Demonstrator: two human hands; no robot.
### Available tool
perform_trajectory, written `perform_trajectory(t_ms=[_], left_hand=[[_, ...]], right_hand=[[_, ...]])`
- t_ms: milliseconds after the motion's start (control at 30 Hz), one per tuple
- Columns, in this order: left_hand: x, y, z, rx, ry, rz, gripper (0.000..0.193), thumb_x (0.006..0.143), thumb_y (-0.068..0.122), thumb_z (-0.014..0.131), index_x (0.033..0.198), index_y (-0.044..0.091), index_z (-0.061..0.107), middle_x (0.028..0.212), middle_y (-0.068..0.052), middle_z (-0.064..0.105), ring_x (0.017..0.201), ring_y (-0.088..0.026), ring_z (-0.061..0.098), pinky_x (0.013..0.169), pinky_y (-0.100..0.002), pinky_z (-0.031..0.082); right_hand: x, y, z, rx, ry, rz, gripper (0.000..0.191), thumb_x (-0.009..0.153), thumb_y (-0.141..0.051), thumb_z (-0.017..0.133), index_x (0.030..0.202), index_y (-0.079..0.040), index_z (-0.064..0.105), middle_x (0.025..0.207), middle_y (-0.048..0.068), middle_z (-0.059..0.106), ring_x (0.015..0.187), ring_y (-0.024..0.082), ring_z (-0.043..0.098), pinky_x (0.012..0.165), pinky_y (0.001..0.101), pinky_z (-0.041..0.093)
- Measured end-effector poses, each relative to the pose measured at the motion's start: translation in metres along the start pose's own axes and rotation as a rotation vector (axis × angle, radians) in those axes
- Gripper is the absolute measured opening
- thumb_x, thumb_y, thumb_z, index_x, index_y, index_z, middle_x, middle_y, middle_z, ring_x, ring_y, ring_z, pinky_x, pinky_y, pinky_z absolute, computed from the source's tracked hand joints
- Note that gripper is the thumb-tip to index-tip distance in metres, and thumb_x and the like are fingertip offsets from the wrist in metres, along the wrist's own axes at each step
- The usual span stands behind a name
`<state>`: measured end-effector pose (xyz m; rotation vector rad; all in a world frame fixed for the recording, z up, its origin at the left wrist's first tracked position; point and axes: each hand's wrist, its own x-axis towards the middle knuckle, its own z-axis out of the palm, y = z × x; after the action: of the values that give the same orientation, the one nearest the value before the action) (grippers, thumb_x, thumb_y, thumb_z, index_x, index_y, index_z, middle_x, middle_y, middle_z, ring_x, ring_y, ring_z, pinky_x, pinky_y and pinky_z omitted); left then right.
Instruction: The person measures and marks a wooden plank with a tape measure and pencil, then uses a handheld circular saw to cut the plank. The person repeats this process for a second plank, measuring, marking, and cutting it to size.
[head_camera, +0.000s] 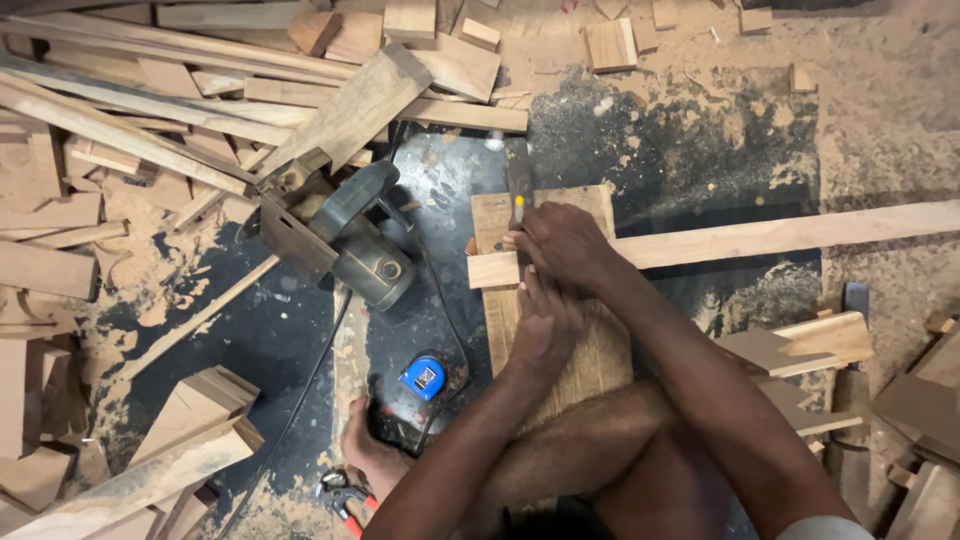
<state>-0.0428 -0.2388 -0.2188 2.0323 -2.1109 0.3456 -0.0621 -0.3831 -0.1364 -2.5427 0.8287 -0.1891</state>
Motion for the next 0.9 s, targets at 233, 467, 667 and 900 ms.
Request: perform_trajectory(t_ms=[233,467,667,900], left_hand=[[0.002,-0.001,-0.005,0.053,-0.063,0.029,0.040,0.093,0.011,0.057,0.124,-0.012,0.064,0.123,-0.039,0.063,0.124,-0.052,0.062,0.096,-0.053,0.057],[0.005,-0.009,-0.024,0.088,-0.081,0.057,0.046,0.092,0.010,0.055,0.130,-0.015,0.059,0.134,-0.040,0.058,0.126,-0.049,0.060,0.099,-0.050,0.055],[-0.002,-0.009,-0.031,0.048,-0.072,0.066,0.049,0.092,0.010,0.051,0.134,-0.014,0.056,0.141,-0.037,0.055,0.132,-0.050,0.055,0.106,-0.051,0.051],[-0.012,-0.006,-0.040,-0.027,-0.037,0.087,0.048,0.093,0.014,0.052,0.132,-0.013,0.058,0.138,-0.033,0.057,0.136,-0.047,0.051,0.114,-0.059,0.040]], right_hand=[[-0.006,0.005,0.000,0.048,-0.049,0.090,0.035,0.103,-0.037,0.055,0.105,-0.009,0.076,0.090,0.017,0.071,0.087,0.037,0.068,0.078,0.0488,0.053],[-0.066,0.018,-0.002,0.493,0.176,0.380,0.029,0.099,-0.030,0.059,0.116,-0.009,0.069,0.099,0.011,0.074,0.085,0.028,0.075,0.072,0.0414,0.059],[-0.146,0.026,0.023,-0.028,0.256,0.140,0.037,0.092,-0.012,0.072,0.129,-0.011,0.069,0.121,0.011,0.070,0.115,0.032,0.065,0.093,0.0457,0.047],[-0.154,0.025,0.031,-0.150,0.267,0.024,0.051,0.077,-0.020,0.076,0.126,-0.010,0.065,0.122,0.013,0.064,0.116,0.034,0.060,0.093,0.0500,0.045]])
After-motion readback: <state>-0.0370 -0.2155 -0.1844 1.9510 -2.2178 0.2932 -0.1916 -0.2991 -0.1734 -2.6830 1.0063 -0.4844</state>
